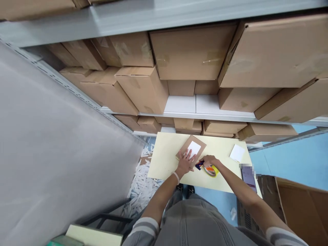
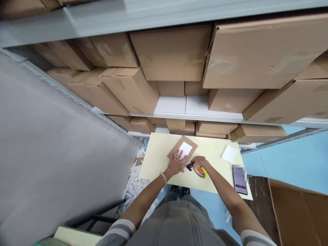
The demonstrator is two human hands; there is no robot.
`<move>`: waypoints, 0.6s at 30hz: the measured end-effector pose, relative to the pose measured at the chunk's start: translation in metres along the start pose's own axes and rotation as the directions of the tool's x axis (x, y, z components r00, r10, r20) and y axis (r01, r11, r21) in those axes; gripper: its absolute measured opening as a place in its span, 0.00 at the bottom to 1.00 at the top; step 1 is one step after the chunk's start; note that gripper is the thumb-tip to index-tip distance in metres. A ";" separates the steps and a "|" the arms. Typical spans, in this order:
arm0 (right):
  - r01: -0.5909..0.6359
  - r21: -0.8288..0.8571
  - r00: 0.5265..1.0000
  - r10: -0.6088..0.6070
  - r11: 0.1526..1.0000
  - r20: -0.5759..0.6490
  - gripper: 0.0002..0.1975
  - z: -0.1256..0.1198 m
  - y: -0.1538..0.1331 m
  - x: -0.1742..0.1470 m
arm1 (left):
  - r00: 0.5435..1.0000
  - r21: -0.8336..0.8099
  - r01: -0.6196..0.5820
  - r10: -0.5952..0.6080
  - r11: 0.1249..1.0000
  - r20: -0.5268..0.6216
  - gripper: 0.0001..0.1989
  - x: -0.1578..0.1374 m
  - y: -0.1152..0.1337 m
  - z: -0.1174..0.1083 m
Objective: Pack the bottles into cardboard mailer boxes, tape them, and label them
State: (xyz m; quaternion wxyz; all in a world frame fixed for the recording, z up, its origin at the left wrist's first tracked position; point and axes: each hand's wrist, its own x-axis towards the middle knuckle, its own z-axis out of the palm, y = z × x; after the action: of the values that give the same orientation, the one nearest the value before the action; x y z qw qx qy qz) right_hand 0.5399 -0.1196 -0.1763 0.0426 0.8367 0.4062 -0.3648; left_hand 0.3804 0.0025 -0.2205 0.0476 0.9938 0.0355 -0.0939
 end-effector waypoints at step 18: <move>-0.488 0.158 0.703 0.493 0.859 -0.512 0.39 0.110 0.050 -0.043 | 1.000 0.004 0.016 -0.016 1.000 0.008 0.55 -0.001 0.003 0.003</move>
State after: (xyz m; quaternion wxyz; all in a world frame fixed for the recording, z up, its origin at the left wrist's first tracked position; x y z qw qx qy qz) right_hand 0.4950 -0.2211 -0.2399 0.0187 0.9820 0.1626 -0.0940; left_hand 0.3790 -0.0007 -0.2227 0.0451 0.9932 0.0431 -0.0982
